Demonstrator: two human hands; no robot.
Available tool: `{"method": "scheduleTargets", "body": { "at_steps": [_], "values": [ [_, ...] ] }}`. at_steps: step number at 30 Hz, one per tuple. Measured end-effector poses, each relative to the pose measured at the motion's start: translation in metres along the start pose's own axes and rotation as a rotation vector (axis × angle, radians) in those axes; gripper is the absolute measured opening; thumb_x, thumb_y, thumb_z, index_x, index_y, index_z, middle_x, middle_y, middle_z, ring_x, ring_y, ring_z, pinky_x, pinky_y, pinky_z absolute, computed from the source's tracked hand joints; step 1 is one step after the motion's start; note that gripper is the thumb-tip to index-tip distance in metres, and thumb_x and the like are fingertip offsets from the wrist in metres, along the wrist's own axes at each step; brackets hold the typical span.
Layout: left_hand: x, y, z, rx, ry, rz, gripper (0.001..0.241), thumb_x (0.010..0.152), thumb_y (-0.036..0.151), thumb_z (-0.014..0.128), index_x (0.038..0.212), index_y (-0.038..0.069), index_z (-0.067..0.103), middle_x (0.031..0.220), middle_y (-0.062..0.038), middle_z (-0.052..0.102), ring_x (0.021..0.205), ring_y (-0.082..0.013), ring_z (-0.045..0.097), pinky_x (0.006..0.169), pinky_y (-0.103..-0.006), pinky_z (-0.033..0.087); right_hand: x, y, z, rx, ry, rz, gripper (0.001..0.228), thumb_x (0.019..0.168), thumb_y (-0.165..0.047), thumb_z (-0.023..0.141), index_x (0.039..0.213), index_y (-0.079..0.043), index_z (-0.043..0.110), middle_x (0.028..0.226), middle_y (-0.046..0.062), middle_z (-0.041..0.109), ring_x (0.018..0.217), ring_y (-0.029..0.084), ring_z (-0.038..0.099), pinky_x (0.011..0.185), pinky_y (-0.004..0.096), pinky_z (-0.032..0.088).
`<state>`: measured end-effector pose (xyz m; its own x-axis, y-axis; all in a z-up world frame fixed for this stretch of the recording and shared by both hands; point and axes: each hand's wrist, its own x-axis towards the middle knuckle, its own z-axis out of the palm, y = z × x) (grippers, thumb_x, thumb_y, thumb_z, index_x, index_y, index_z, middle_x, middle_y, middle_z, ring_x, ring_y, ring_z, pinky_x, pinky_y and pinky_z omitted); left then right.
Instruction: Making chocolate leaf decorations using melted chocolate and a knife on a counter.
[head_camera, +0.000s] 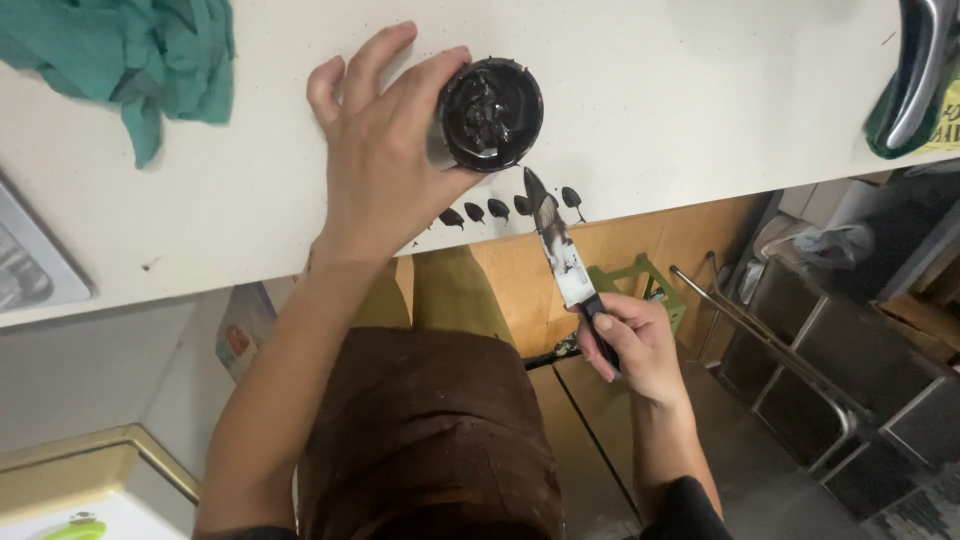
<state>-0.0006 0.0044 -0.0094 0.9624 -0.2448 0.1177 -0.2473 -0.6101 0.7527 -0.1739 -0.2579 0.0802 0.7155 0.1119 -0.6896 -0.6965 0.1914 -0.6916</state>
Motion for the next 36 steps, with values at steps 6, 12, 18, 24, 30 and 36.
{"method": "scheduleTargets", "body": {
  "at_steps": [6, 12, 18, 24, 30, 36],
  "values": [
    [-0.005, -0.005, 0.005, 0.023, 0.012, 0.022, 0.067, 0.09, 0.046, 0.1, 0.132, 0.01, 0.062, 0.111, -0.004, 0.081, 0.135, -0.0233, 0.039, 0.11, -0.048, 0.017, 0.037, 0.024, -0.008, -0.137, -0.148, -0.247, 0.022, 0.105, -0.017, 0.056, 0.119, -0.005, 0.068, 0.06, -0.001, 0.061, 0.038, 0.005, 0.046, 0.032, 0.018, 0.038],
    [-0.006, -0.005, 0.003, 0.054, 0.012, 0.039, 0.066, 0.083, 0.034, 0.1, 0.133, 0.011, 0.064, 0.12, -0.007, 0.077, 0.133, -0.0242, 0.039, 0.107, -0.0476, 0.018, 0.049, 0.039, -0.003, 0.045, -0.005, -0.11, 0.025, 0.101, -0.005, 0.053, 0.119, 0.003, 0.068, 0.062, 0.007, 0.059, 0.039, 0.009, 0.04, 0.033, 0.021, 0.031],
    [-0.006, -0.004, 0.003, 0.04, 0.018, 0.026, 0.074, 0.073, 0.03, 0.102, 0.134, 0.011, 0.066, 0.125, -0.01, 0.073, 0.131, -0.0267, 0.043, 0.108, -0.0474, 0.017, 0.033, 0.033, -0.013, -0.082, -0.064, -0.145, 0.024, 0.102, -0.007, 0.054, 0.122, 0.001, 0.066, 0.064, 0.005, 0.061, 0.04, 0.008, 0.043, 0.036, 0.02, 0.037],
    [-0.006, 0.0, 0.003, 0.044, 0.024, 0.02, 0.07, 0.078, 0.037, 0.104, 0.132, 0.008, 0.07, 0.132, -0.013, 0.064, 0.125, -0.0281, 0.041, 0.1, -0.0451, 0.02, 0.018, 0.011, -0.007, -0.058, -0.001, -0.029, 0.026, 0.099, 0.0, 0.051, 0.118, 0.005, 0.067, 0.064, 0.008, 0.062, 0.04, 0.009, 0.042, 0.038, 0.02, 0.035],
    [-0.011, 0.0, 0.005, 0.031, 0.068, 0.067, 0.065, 0.083, 0.031, 0.105, 0.131, 0.007, 0.068, 0.122, -0.008, 0.077, 0.123, -0.0259, 0.043, 0.097, -0.0446, 0.022, 0.014, 0.009, -0.009, -0.063, -0.021, -0.035, 0.024, 0.1, -0.004, 0.053, 0.118, 0.003, 0.068, 0.062, 0.007, 0.061, 0.039, 0.008, 0.041, 0.037, 0.02, 0.032],
    [-0.043, 0.047, -0.041, 0.11, -0.119, -0.082, 0.079, 0.093, 0.009, 0.078, 0.158, 0.001, 0.034, 0.142, -0.022, 0.07, 0.147, -0.0356, 0.038, 0.116, -0.0521, 0.023, 0.006, 0.014, -0.027, 0.122, -0.094, 0.04, 0.025, 0.101, -0.009, 0.056, 0.114, 0.01, 0.067, 0.06, 0.008, 0.061, 0.036, 0.009, 0.042, 0.034, 0.02, 0.03]
  ]
}}
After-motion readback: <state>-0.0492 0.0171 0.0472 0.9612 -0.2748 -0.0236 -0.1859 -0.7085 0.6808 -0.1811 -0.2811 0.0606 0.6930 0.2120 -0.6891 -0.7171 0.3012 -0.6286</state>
